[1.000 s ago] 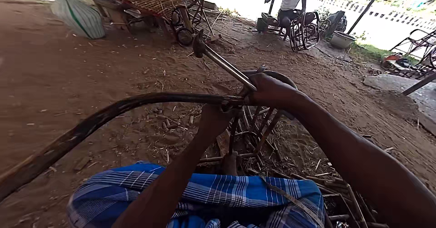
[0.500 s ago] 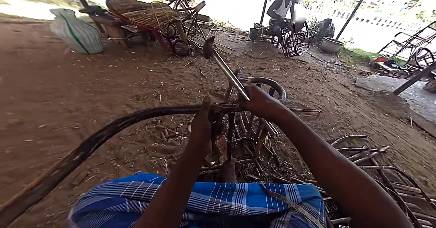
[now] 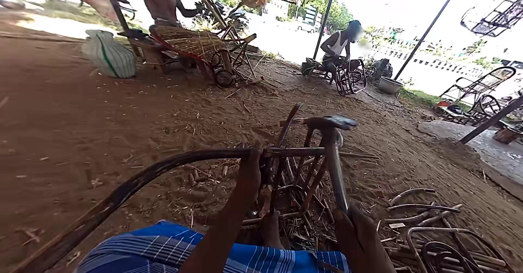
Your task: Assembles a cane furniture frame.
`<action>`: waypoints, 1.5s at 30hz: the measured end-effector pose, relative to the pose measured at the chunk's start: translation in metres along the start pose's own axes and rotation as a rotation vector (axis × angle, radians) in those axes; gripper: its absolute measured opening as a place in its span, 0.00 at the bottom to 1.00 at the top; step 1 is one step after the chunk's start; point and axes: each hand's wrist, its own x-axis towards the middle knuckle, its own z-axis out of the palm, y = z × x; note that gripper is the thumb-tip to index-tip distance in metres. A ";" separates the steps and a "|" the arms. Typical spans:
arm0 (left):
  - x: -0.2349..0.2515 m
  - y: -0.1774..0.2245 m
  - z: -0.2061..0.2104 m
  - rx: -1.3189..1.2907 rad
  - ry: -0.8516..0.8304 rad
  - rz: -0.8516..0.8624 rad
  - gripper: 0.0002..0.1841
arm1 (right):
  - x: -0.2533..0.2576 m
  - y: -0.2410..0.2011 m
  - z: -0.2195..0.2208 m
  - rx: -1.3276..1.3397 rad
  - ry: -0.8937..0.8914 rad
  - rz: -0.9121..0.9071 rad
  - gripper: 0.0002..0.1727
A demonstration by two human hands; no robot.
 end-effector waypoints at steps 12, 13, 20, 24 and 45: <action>0.001 -0.004 -0.004 -0.044 0.009 0.002 0.30 | -0.014 -0.040 -0.008 0.176 -0.069 -0.061 0.26; 0.002 -0.003 -0.004 -0.049 0.009 0.008 0.30 | -0.014 -0.043 -0.006 0.192 0.002 -0.159 0.27; -0.002 -0.005 -0.002 -0.048 0.021 -0.010 0.31 | 0.003 -0.032 -0.016 0.132 -0.198 0.269 0.27; -0.001 -0.003 0.000 -0.069 0.027 -0.016 0.31 | -0.007 -0.068 -0.015 0.352 0.111 -0.337 0.28; -0.002 0.000 0.002 0.015 0.012 0.043 0.34 | -0.011 -0.055 -0.024 0.397 0.026 -0.185 0.27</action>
